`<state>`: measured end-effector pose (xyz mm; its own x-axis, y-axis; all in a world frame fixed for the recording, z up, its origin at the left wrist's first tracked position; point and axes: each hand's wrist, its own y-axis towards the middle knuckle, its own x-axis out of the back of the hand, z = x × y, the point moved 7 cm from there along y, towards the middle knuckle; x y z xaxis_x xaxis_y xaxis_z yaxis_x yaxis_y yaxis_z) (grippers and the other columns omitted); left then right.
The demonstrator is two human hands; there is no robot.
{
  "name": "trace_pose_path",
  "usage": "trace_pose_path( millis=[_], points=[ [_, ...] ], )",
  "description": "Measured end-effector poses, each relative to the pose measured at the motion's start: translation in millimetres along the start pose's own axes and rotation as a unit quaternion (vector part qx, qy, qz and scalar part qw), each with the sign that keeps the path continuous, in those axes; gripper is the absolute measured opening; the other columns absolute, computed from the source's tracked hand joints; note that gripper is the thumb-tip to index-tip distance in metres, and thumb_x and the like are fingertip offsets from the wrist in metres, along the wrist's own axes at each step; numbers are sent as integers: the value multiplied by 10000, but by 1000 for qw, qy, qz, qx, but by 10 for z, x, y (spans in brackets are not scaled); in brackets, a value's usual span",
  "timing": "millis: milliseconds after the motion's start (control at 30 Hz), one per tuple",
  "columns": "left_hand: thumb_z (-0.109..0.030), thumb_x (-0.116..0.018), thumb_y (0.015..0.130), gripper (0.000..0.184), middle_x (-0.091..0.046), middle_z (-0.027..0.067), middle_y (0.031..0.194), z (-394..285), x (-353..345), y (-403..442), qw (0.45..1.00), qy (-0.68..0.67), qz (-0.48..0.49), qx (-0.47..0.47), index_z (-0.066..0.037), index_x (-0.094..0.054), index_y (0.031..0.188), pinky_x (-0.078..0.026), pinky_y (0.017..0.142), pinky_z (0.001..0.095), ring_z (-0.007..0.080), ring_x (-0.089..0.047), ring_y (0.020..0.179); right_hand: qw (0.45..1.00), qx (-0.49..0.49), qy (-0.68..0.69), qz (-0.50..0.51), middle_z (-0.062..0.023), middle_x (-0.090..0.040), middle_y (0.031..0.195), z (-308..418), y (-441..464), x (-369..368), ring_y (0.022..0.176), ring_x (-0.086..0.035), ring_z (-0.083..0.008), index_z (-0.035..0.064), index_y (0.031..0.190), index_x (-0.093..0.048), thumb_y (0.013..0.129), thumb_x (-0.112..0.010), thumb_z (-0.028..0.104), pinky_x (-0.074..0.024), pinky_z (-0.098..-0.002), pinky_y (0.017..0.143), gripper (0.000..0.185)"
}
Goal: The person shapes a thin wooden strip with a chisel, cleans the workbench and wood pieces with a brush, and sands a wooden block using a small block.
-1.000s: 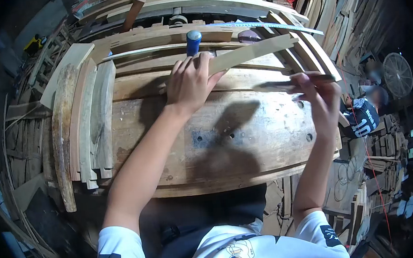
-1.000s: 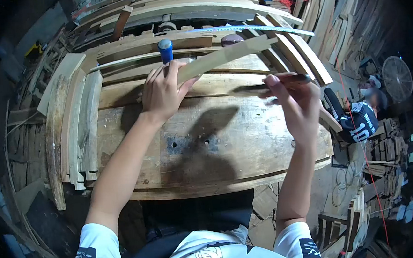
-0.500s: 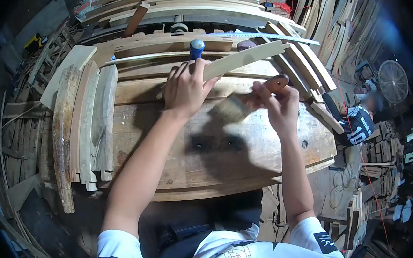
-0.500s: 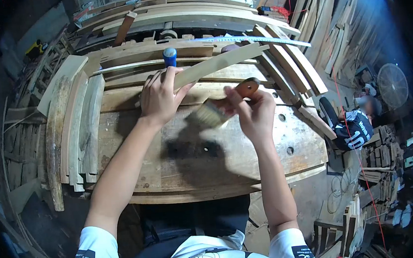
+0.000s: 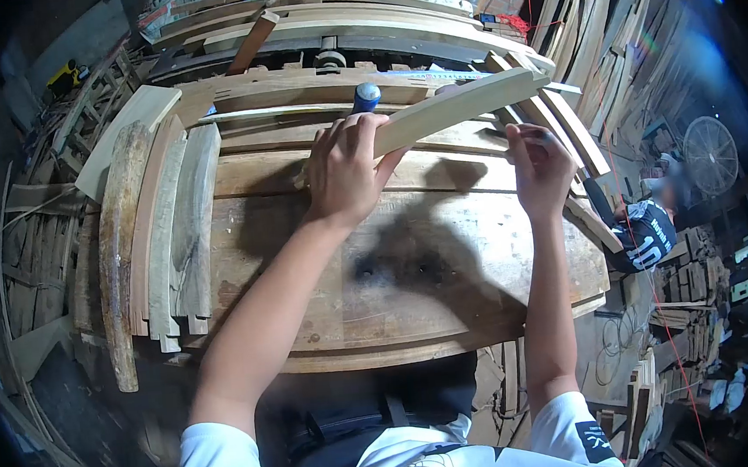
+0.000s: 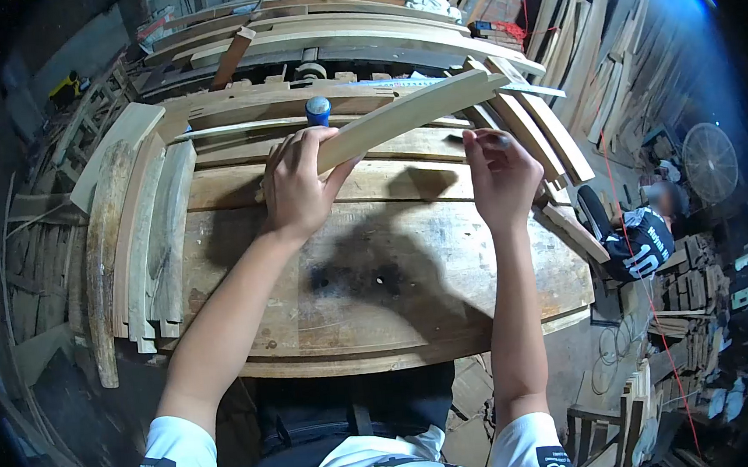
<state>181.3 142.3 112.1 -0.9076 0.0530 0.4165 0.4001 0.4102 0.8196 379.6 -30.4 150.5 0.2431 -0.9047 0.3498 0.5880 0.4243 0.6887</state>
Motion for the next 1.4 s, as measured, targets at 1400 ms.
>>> trace_pose_path(
  millis=[1400],
  points=[
    [-348,-795,819,413,-723,143,863,-334,-269,-216,949,-5,285,-132,-69,-671,1097,-579,752,397,289,-720,814,969,-153,170,-92,-93,-728,789,-1466,408,433,659,-657,-111,6,997,-636,967,-650,196,-484,-244,564,193]
  ],
)
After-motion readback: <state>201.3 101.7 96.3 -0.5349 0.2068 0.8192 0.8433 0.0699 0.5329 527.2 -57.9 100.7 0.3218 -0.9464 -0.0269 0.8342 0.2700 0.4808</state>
